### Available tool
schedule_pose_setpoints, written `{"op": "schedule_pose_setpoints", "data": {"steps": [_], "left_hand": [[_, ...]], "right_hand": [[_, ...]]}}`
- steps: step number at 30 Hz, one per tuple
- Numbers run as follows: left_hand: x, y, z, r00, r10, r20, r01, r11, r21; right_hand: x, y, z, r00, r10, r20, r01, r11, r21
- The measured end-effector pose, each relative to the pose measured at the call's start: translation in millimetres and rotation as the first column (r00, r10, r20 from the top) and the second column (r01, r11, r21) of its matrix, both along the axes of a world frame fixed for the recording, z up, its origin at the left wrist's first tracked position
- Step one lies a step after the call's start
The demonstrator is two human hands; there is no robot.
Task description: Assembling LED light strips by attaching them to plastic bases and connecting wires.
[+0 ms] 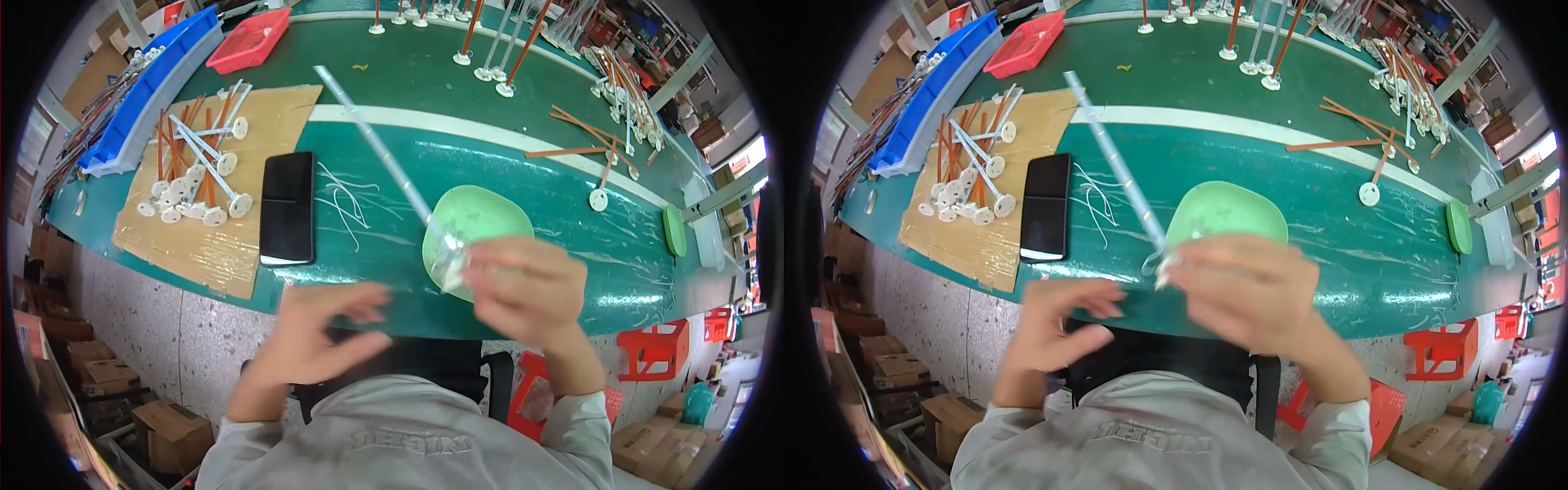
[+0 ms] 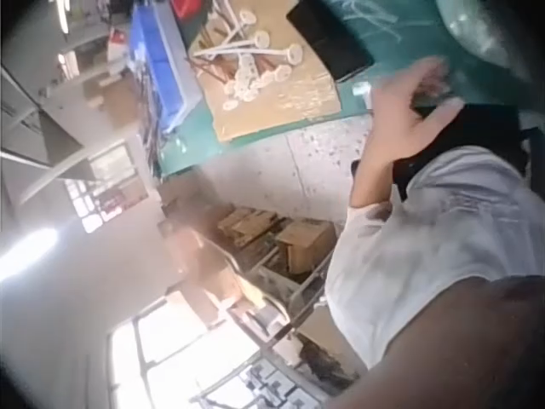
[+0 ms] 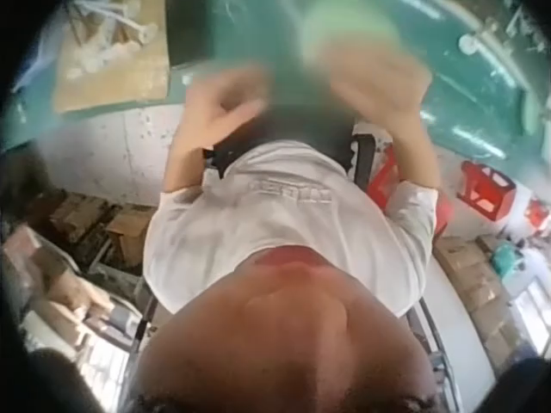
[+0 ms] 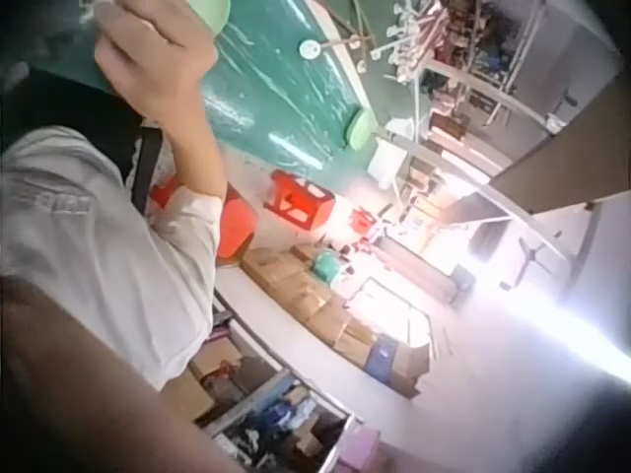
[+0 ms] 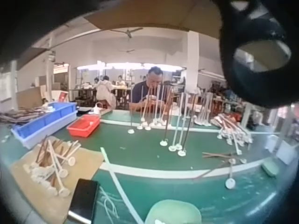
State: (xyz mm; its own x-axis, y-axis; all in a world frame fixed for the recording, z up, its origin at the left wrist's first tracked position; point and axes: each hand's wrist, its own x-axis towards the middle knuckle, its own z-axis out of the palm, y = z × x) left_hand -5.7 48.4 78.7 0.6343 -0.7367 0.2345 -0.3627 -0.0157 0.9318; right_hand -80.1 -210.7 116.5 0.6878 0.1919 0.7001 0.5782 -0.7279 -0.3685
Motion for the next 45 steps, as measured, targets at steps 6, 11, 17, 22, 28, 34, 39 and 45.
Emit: {"op": "schedule_pose_setpoints", "data": {"steps": [6, 11, 17, 22, 28, 34, 39, 45], "left_hand": [[-32.8, -54.1, -25.4, 0.781, -0.334, -0.527, 0.011, 0.852, -0.524], [-30.2, -43.3, -41.7, 0.685, -0.366, -0.630, 0.000, 0.865, -0.502], [-36.8, -40.0, -50.0, 0.675, -0.328, -0.661, -0.091, 0.852, -0.516], [-29.1, -42.0, -48.5, 0.622, -0.457, -0.635, 0.027, 0.824, -0.567], [-14.5, -43.0, -46.2, 0.736, -0.327, -0.593, -0.039, 0.854, -0.519], [1.1, -41.5, -57.6, 0.811, -0.143, -0.567, -0.164, 0.875, -0.456], [-0.1, -42.5, -52.3, 0.814, -0.137, -0.564, -0.157, 0.884, -0.441], [5.5, -40.2, -55.7, 0.800, -0.283, -0.530, -0.036, 0.857, -0.514]], "right_hand": [[-26.2, 28.8, -23.2, 0.986, 0.114, 0.122, -0.128, 0.985, 0.116], [-30.1, 35.9, -40.5, 0.985, 0.109, 0.136, -0.130, 0.979, 0.160], [-30.9, 24.9, -45.4, 0.951, 0.307, 0.026, -0.304, 0.919, 0.250], [-29.9, 26.1, -45.3, 0.973, 0.231, 0.011, -0.226, 0.939, 0.259], [-8.1, -20.3, -16.3, 0.972, 0.011, -0.234, -0.026, 0.998, -0.061], [22.2, -58.7, -22.6, 0.782, -0.155, -0.604, -0.025, 0.960, -0.279], [23.0, -61.9, -27.0, 0.720, -0.098, -0.687, -0.080, 0.972, -0.223], [17.6, -68.1, -24.3, 0.752, -0.048, -0.657, -0.033, 0.993, -0.110]]}}
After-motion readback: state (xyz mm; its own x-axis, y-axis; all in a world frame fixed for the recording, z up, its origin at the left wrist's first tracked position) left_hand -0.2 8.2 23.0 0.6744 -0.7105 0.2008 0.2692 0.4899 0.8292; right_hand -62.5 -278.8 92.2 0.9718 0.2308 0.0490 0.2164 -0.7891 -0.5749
